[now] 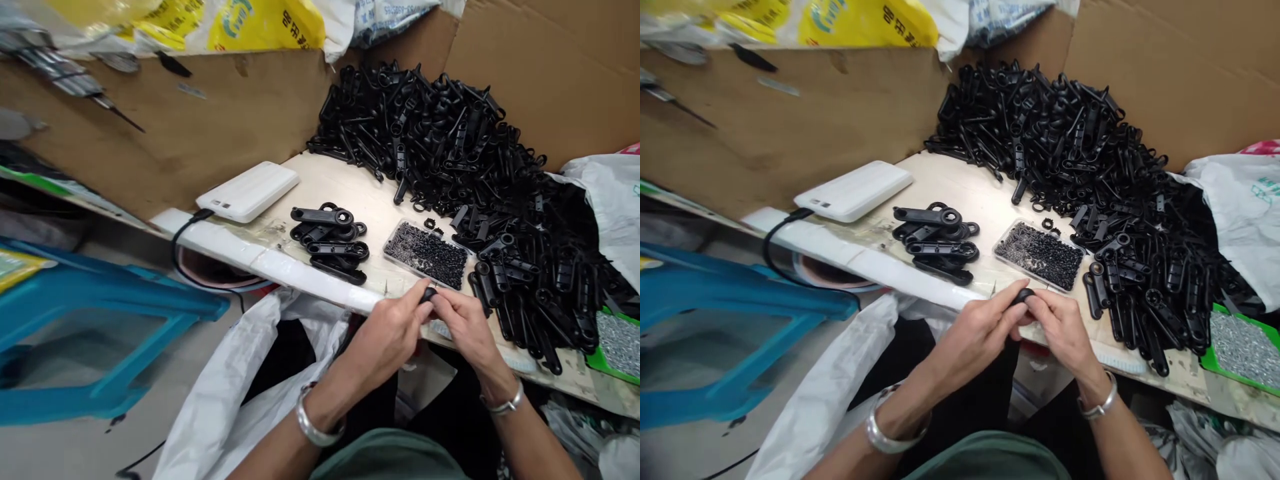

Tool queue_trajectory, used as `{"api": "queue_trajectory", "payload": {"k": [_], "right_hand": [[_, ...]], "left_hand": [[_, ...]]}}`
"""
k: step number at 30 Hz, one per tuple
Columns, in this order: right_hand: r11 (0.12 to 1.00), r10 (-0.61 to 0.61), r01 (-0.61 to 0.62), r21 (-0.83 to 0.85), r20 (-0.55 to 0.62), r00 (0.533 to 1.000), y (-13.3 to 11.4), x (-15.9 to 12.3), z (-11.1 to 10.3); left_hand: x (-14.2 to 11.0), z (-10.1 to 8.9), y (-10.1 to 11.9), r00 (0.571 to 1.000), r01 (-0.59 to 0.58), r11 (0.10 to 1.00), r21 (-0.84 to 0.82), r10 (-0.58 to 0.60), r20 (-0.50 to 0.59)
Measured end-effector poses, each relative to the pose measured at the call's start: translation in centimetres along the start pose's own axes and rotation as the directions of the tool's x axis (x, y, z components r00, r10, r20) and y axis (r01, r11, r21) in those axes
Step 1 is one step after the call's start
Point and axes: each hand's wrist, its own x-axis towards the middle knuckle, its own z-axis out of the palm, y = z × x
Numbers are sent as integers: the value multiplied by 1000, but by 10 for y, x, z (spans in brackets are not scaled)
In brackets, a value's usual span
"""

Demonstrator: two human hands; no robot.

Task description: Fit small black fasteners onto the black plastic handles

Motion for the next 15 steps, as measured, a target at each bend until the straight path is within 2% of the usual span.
{"api": "queue_trajectory", "payload": {"k": [3,5,7,8,10,13,15], "right_hand": [[996,-44,51,-69,99,994,-7,17,-1],[965,-91,126,-230,156,984,-12,32,-18],[876,-127,143,-461,65,990,-15,50,-49],[806,-138,109,-582,-5,990,-15,58,-68],[648,-128,-34,-761,-153,980,-14,73,-107],[512,-34,-145,-847,-189,981,-10,86,-151],[451,4,-174,-875,-193,981,-7,90,-165]], "left_hand": [[6,-10,-8,997,-42,960,277,58,-49],[11,-20,-14,988,-57,866,496,119,-94],[16,-30,-20,979,-46,759,650,164,-122],[19,-35,-24,977,-42,718,694,173,-121],[25,-42,-33,981,-46,678,734,168,-94],[33,-46,-48,989,-47,674,737,136,-61],[37,-46,-55,989,-37,679,733,130,-71]]}}
